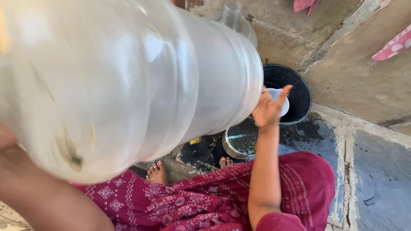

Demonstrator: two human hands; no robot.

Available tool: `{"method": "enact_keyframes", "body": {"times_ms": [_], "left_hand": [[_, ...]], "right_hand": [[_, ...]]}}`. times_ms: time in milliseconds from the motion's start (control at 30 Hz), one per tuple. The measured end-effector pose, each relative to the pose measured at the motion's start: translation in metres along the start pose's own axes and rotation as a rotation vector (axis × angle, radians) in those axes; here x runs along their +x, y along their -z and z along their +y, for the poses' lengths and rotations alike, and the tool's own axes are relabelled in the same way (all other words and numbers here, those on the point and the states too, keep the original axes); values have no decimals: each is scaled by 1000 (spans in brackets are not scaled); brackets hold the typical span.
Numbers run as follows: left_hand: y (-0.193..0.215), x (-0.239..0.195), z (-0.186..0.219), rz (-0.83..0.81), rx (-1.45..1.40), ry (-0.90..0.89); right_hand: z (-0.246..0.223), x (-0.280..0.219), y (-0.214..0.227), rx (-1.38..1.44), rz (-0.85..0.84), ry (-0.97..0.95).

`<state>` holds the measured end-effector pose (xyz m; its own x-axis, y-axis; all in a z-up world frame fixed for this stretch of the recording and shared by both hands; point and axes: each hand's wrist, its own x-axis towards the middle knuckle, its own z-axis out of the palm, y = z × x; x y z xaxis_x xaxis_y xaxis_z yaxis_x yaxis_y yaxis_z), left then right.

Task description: The person scrubs the exterior of a large plastic water jug with a sponge, then pours water from a small container into the jug and shakes it to rinse the interior.

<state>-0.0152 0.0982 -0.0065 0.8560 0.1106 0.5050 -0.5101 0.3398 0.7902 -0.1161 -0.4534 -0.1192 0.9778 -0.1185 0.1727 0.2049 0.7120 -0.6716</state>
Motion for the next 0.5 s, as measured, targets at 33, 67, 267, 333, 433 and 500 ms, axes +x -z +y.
{"method": "enact_keyframes", "body": {"times_ms": [33,67,267,333,433,500], "left_hand": [[-6,6,10,-19,-16,-19],[-18,9,16,-36,-31,-27],[-89,2,-12,-31,-201,37],[-83,0,-22,-6,-177,36],[-57,-2,-32,38,-147,39],[-45,11,-37,42,-148,19]], "right_hand": [[1,2,-1,-3,-82,46],[6,-4,1,-82,1,38],[154,-19,17,-30,470,-315],[164,-15,24,-22,481,-423],[126,-20,34,-319,534,-196],[87,-10,38,-326,444,104]]}}
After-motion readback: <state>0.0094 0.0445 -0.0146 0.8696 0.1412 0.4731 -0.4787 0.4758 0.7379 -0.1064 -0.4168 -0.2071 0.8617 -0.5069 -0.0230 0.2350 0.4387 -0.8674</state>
